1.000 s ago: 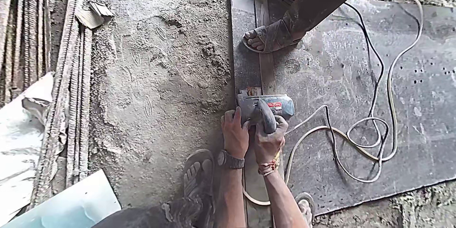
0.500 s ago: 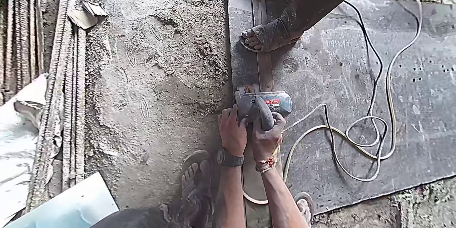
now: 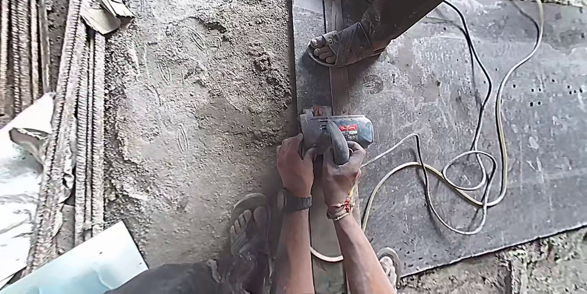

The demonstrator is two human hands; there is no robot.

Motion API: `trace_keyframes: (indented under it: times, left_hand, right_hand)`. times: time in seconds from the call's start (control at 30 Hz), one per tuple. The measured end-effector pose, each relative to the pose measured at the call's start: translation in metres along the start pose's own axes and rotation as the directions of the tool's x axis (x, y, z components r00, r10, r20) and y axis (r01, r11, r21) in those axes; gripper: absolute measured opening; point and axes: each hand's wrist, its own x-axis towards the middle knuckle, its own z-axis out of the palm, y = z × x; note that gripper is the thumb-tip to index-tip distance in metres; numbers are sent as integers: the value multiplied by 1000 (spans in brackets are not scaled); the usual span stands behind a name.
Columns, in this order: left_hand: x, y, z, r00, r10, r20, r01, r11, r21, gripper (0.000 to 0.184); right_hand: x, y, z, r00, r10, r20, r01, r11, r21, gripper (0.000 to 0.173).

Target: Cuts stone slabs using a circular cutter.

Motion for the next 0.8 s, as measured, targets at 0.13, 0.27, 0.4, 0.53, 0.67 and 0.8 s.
trace_keyframes:
  times: [0.13, 0.27, 0.4, 0.53, 0.67, 0.8]
  left_hand:
    - [2, 2, 0, 1000, 3, 9, -3, 1000, 7, 40]
    - [4, 2, 0, 1000, 5, -3, -5, 1000, -6, 41]
    - [6, 3, 1, 1000, 6, -4, -6, 1000, -15, 40]
    - [8, 3, 1, 1000, 17, -6, -17, 1000, -14, 41]
    - [8, 3, 1, 1000, 19, -14, -19, 1000, -5, 41]
    - [11, 3, 2, 1000, 19, -7, -19, 1000, -3, 42]
  right_hand:
    - [6, 1, -2, 997, 3, 72, -6, 999, 49, 46]
    - [15, 2, -6, 976, 28, 215, -62, 986, 153, 36]
    - [27, 7, -8, 919, 74, 386, -195, 939, 283, 27]
    - [25, 0, -7, 954, 61, 295, -115, 979, 169, 35]
    - [20, -3, -3, 979, 48, 198, -74, 990, 124, 42]
    - [19, -4, 1, 986, 45, 159, -64, 991, 116, 43]
